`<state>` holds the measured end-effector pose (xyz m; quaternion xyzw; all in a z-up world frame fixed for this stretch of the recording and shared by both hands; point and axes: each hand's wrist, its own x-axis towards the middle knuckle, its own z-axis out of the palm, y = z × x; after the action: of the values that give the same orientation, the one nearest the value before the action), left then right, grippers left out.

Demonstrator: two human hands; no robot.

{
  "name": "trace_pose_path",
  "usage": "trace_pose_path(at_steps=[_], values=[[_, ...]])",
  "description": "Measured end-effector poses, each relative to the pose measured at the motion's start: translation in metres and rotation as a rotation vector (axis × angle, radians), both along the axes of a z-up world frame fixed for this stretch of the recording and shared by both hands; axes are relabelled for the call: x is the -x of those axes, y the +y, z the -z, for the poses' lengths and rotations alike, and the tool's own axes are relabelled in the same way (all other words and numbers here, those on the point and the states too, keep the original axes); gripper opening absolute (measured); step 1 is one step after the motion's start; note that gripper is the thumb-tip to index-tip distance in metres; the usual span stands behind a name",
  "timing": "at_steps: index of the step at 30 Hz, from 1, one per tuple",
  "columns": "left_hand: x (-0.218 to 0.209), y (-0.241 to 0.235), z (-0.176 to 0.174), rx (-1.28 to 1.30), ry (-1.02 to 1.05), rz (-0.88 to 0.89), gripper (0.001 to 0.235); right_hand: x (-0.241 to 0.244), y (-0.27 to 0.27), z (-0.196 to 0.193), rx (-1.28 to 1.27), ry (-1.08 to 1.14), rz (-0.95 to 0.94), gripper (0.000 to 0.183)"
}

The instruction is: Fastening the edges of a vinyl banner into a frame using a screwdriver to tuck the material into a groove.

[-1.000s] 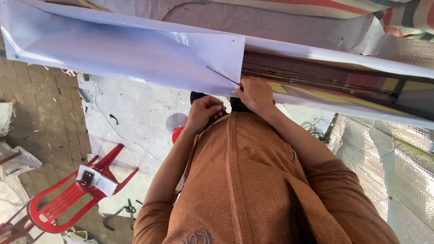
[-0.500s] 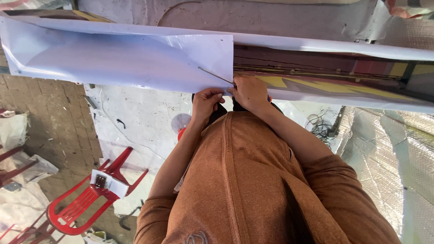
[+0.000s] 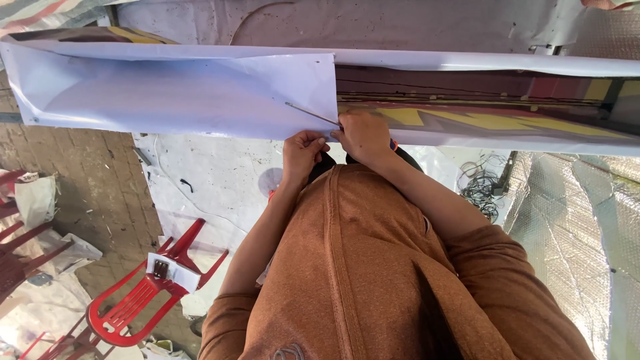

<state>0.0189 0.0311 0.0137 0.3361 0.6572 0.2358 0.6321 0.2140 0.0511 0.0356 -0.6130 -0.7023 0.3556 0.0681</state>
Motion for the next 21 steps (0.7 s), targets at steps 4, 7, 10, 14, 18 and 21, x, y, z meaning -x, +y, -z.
trace_pose_path(at_steps=[4, 7, 10, 14, 18, 21], values=[[-0.004, 0.004, -0.003, 0.041, -0.009, -0.028, 0.012, -0.001, 0.002, -0.008, 0.029, 0.013, 0.013, 0.026], [-0.005, 0.007, -0.003, 0.057, 0.005, -0.015, 0.013, -0.002, 0.004, -0.013, -0.012, 0.047, 0.002, 0.025], [-0.003, 0.008, -0.005, 0.088, 0.019, -0.010, 0.012, -0.001, 0.004, -0.013, 0.010, 0.065, 0.018, 0.024], [0.001, 0.011, -0.005, 0.131, 0.024, 0.003, 0.013, 0.001, 0.007, -0.009, 0.062, 0.079, 0.033, 0.025], [0.000, 0.017, -0.026, 0.149, 0.051, 0.040, 0.016, 0.000, 0.009, -0.020, 0.094, 0.118, 0.045, 0.027], [0.003, 0.017, -0.030, 0.157, 0.061, 0.055, 0.015, 0.001, 0.012, -0.023, 0.152, 0.119, 0.059, 0.027]])
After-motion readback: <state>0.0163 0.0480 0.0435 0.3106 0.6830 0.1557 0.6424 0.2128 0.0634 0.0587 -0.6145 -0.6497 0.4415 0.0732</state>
